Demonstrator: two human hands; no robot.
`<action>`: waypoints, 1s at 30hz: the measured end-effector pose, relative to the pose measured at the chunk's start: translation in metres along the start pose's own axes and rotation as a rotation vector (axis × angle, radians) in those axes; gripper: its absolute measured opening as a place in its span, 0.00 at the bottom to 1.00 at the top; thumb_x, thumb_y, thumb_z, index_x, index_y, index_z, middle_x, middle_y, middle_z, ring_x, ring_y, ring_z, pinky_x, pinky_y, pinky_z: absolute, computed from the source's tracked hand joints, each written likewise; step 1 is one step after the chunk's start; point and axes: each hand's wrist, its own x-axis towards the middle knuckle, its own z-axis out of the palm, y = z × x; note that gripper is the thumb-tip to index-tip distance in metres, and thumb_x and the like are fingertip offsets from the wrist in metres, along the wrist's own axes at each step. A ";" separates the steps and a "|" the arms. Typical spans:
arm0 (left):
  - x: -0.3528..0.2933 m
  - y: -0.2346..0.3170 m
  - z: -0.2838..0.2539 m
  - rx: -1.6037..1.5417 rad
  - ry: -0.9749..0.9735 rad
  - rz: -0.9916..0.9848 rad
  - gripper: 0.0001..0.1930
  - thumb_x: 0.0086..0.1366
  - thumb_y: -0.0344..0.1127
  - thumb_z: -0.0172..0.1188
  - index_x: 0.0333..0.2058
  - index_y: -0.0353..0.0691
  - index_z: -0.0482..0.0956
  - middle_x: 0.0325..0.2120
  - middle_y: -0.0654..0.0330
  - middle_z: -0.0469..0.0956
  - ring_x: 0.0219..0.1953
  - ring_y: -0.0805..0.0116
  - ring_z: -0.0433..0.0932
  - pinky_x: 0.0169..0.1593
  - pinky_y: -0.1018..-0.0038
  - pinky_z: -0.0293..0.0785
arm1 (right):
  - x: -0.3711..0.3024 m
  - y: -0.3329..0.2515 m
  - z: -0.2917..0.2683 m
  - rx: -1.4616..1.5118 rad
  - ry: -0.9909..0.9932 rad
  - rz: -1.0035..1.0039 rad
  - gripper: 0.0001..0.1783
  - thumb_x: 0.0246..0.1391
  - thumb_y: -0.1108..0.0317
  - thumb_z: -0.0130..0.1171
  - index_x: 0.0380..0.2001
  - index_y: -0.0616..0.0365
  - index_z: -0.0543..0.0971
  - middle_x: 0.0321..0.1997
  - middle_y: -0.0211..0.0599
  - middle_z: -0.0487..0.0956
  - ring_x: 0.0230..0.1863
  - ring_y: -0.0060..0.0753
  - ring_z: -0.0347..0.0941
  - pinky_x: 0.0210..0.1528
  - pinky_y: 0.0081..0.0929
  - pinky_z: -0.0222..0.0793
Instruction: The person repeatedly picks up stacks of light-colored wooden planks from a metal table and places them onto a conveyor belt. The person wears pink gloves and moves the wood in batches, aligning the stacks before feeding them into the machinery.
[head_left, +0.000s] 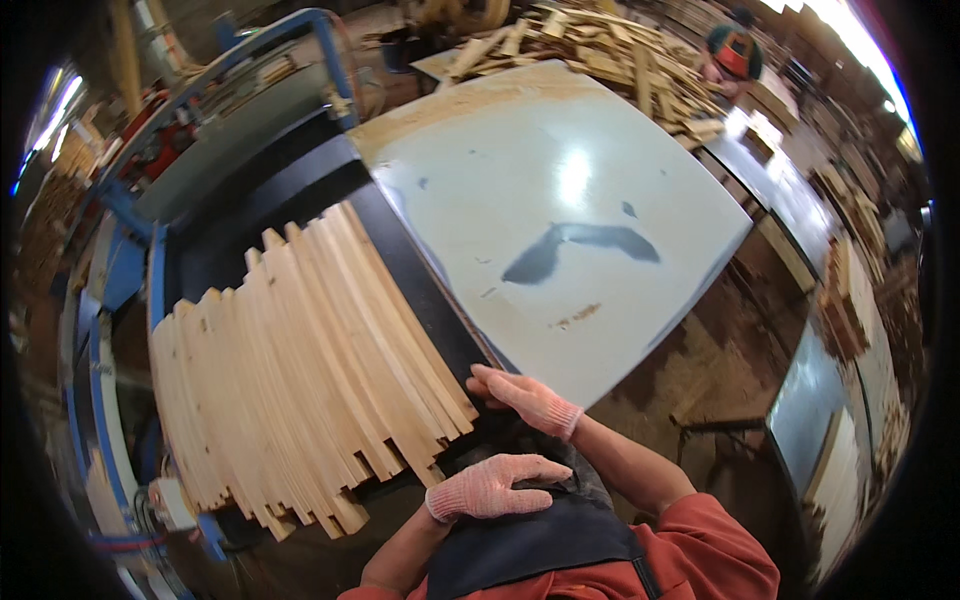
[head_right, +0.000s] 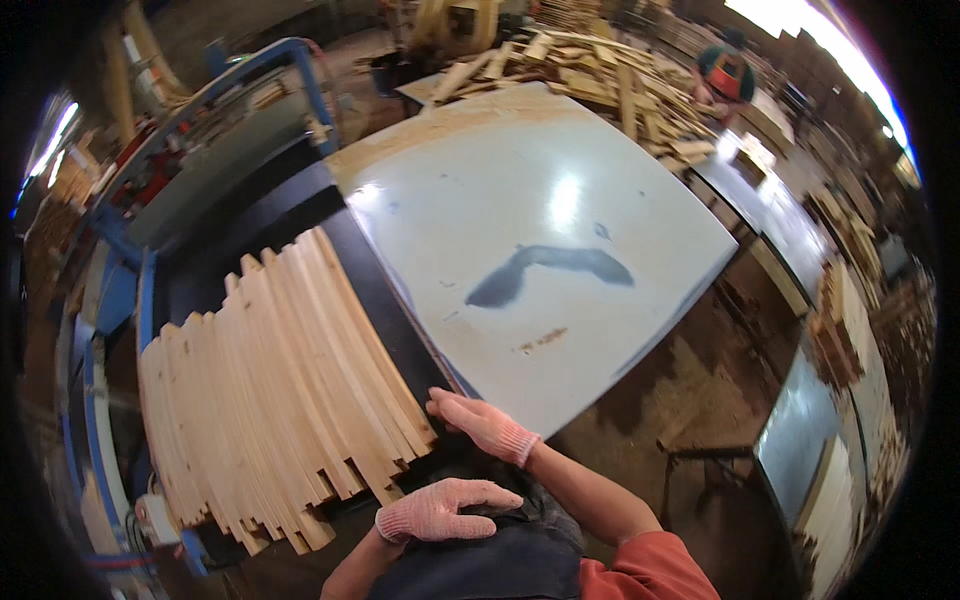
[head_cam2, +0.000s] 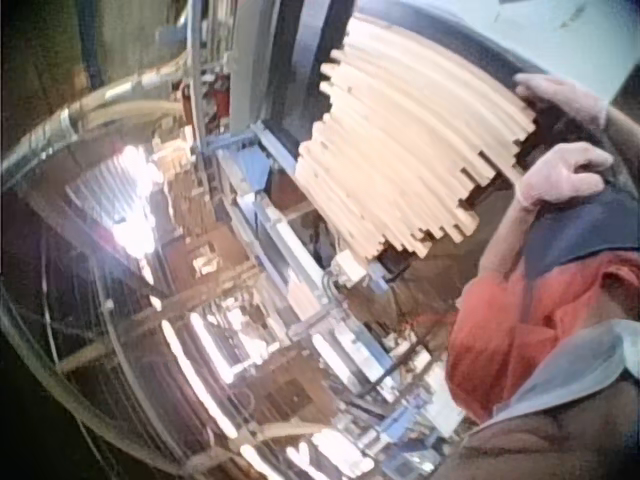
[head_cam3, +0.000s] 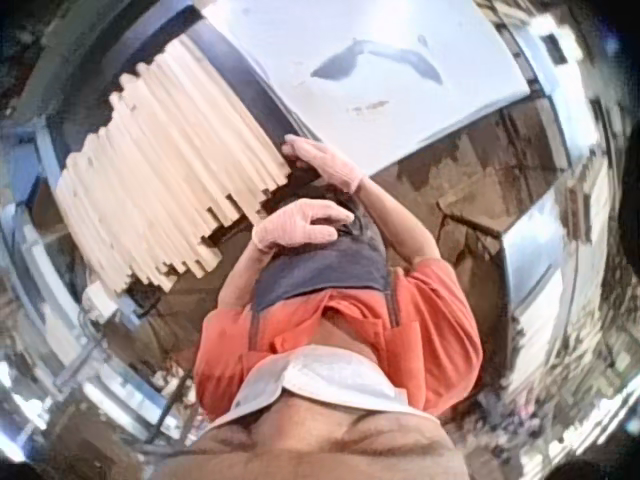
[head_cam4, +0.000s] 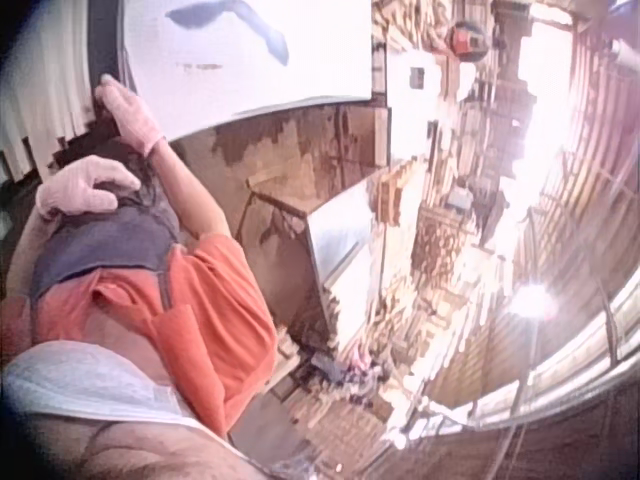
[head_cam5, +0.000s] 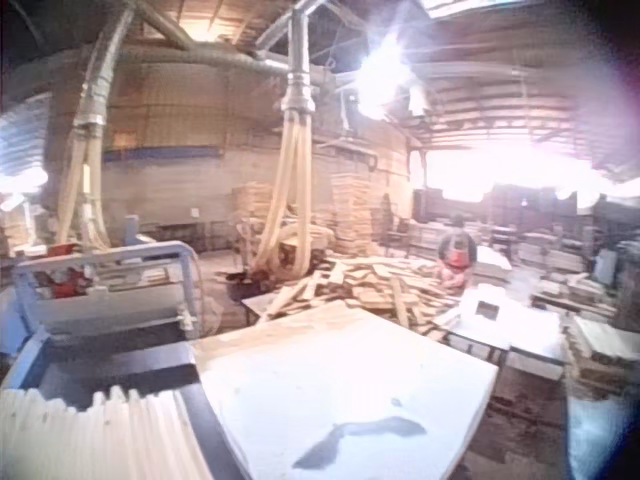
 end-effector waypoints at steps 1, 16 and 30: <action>0.002 -0.003 0.001 -0.045 -0.034 -0.024 0.28 0.72 0.40 0.66 0.66 0.33 0.77 0.61 0.52 0.81 0.66 0.61 0.77 0.72 0.63 0.68 | -0.023 0.006 0.001 0.133 0.040 0.054 0.39 0.78 0.42 0.51 0.79 0.57 0.65 0.78 0.51 0.70 0.78 0.41 0.67 0.78 0.38 0.64; 0.158 -0.038 0.121 -0.144 -0.189 -0.371 0.21 0.76 0.34 0.65 0.64 0.36 0.81 0.47 0.65 0.85 0.37 0.79 0.78 0.40 0.81 0.73 | -0.320 0.420 -0.142 0.579 1.470 0.486 0.24 0.63 0.46 0.63 0.37 0.59 0.88 0.37 0.42 0.85 0.35 0.39 0.78 0.41 0.41 0.73; 0.462 -0.343 0.137 0.217 0.175 -0.728 0.18 0.79 0.49 0.57 0.38 0.41 0.84 0.33 0.63 0.81 0.32 0.68 0.78 0.36 0.70 0.75 | -0.529 0.503 -0.223 0.496 1.530 0.735 0.33 0.64 0.42 0.52 0.48 0.63 0.87 0.54 0.60 0.86 0.59 0.60 0.82 0.61 0.52 0.73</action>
